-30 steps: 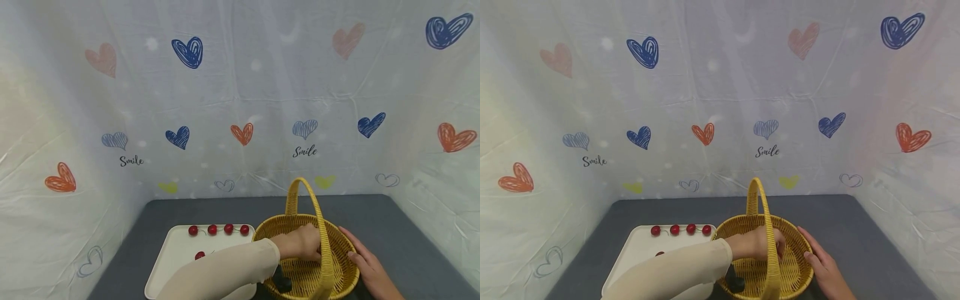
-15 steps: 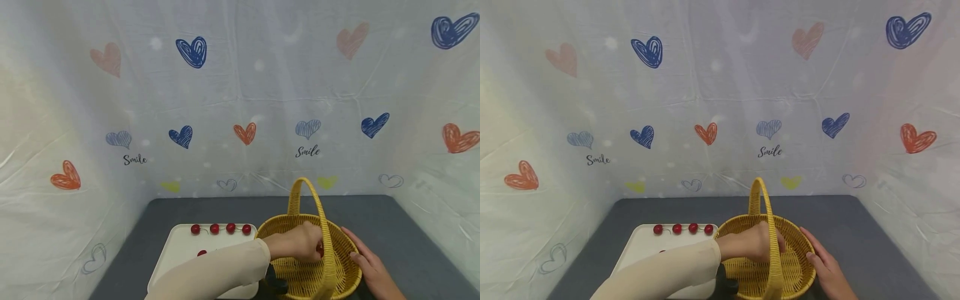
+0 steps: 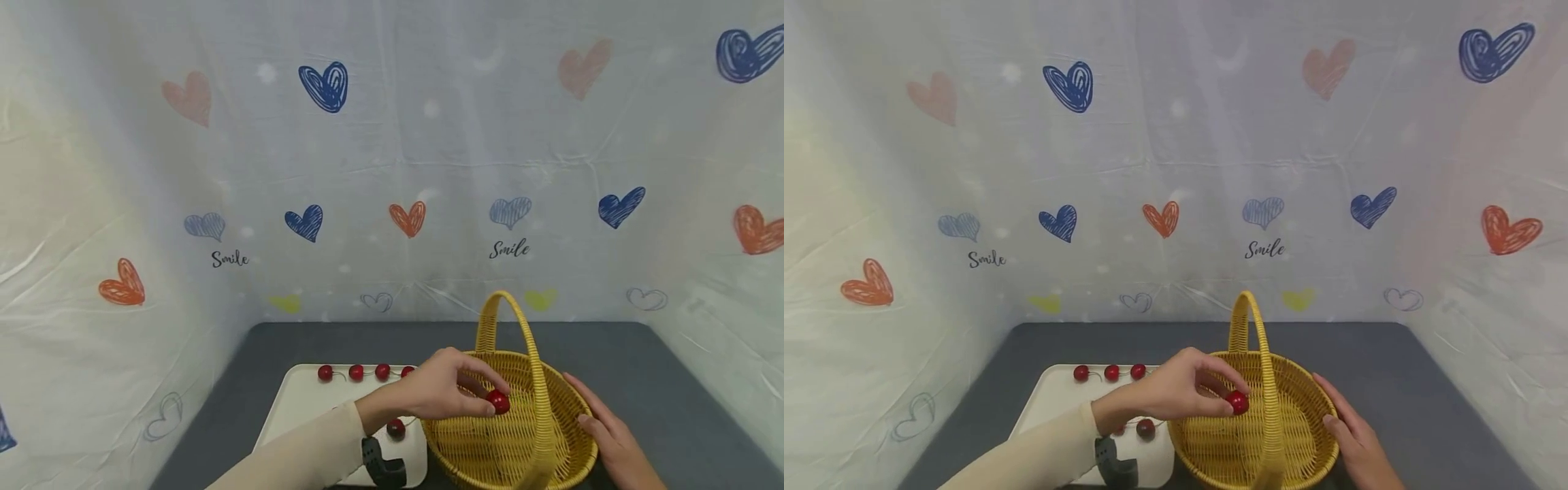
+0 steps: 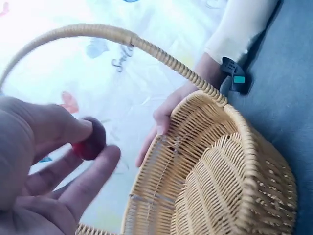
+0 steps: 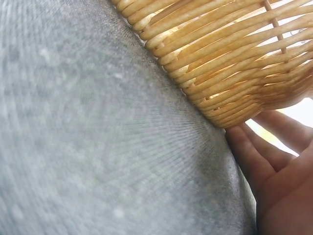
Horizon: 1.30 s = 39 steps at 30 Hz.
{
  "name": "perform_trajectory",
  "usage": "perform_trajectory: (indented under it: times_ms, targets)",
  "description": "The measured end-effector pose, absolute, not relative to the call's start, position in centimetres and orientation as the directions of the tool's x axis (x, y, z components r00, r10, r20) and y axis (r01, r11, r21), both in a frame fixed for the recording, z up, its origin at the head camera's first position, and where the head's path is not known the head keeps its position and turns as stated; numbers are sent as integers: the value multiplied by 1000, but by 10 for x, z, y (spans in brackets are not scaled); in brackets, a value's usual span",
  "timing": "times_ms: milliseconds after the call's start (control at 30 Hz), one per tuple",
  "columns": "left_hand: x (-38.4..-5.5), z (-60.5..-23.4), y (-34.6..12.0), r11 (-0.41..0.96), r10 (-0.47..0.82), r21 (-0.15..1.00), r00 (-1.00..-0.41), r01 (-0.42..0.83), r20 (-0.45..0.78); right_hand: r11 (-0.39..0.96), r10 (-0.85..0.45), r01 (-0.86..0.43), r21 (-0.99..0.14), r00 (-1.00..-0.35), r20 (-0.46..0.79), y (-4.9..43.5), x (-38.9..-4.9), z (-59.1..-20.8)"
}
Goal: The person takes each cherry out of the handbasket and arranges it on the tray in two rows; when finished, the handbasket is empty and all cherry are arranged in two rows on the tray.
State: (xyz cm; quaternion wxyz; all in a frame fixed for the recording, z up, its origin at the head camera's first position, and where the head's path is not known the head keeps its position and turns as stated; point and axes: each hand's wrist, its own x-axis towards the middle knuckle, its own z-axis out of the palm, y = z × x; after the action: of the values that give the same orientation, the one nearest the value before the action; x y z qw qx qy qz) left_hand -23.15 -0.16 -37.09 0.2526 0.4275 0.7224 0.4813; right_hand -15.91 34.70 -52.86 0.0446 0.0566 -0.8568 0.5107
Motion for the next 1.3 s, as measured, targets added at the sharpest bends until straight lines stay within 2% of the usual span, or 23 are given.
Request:
perform_trajectory:
  times_ms: [200, 400, 667, 867, 1067, 1233, 1300]
  targets:
    - [-224, -372, -43, 91, 829, 959, -554, 270, 77, 537, -38, -103, -837, -994, 98, 349, -160, -529]
    - [-215, -375, -91, 91, 778, 962, -622, 256, 92, 537, -40, -89, -839, -996, 80, 347, -160, -528]
    - [-211, -383, -163, 206, 623, 922, -770, 328, 135, 569, -31, -66, -820, -998, 59, 348, -157, -528]
    - [-210, -389, -206, 269, 539, 893, -825, 361, 171, 566, -37, -88, -819, -996, 81, 348, -154, -529]
    - [-210, -400, -242, 317, 423, 893, -891, 319, 168, 528, -29, -51, -848, -999, 42, 346, -155, -530]
    - [-213, -417, -261, 334, 356, 878, -908, 344, 221, 527, -27, -38, -849, -999, 27, 347, -156, -531]
    - [-215, -428, -266, 383, 318, 853, -918, 354, 238, 517, -33, -44, -855, -999, 31, 346, -157, -531]
